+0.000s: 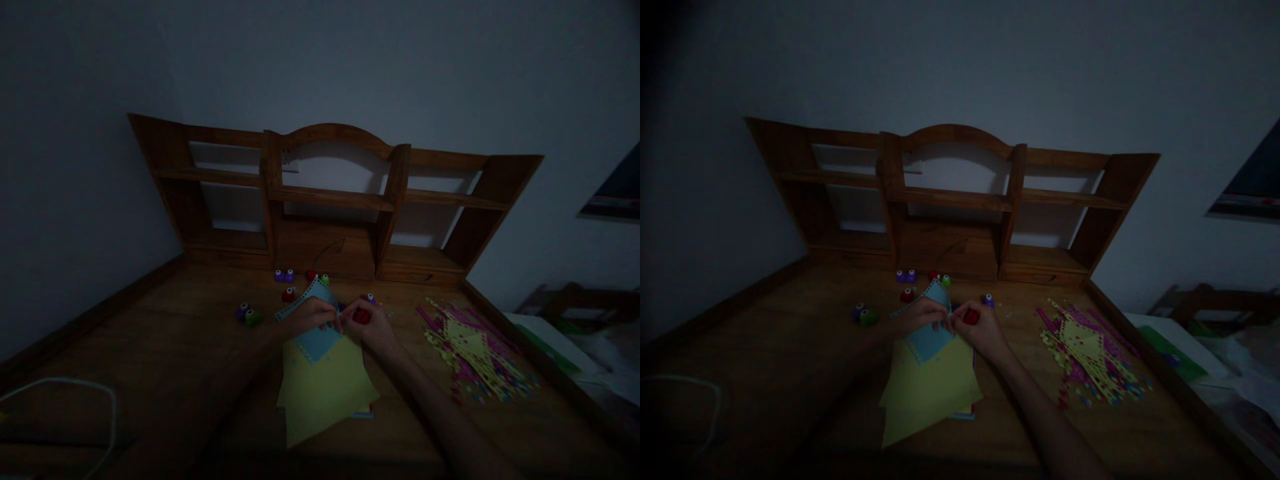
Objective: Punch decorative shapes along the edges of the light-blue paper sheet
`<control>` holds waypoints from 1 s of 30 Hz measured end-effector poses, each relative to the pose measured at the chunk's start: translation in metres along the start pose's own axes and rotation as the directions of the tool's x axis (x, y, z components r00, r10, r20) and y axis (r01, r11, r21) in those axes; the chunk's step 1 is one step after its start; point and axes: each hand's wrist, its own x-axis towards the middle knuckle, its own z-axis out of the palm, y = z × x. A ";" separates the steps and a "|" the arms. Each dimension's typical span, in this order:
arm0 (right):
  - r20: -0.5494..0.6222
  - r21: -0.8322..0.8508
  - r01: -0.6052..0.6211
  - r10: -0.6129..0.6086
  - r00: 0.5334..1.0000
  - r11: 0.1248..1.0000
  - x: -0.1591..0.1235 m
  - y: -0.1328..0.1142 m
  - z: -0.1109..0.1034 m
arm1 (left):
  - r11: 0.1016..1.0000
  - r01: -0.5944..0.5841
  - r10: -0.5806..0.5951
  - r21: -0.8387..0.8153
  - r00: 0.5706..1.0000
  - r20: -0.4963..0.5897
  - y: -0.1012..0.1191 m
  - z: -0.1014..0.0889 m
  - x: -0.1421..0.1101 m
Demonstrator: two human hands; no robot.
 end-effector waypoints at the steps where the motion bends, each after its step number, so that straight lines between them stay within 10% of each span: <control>1: -0.002 -0.004 -0.001 0.001 1.000 1.000 0.000 0.000 0.000 | 1.000 -0.005 0.005 0.006 1.000 0.001 -0.001 0.000 0.000; 30: -0.056 0.110 -0.094 0.101 0.993 0.990 0.004 -0.003 0.001 | 0.974 -0.093 0.140 0.209 0.964 -0.224 -0.011 0.008 0.002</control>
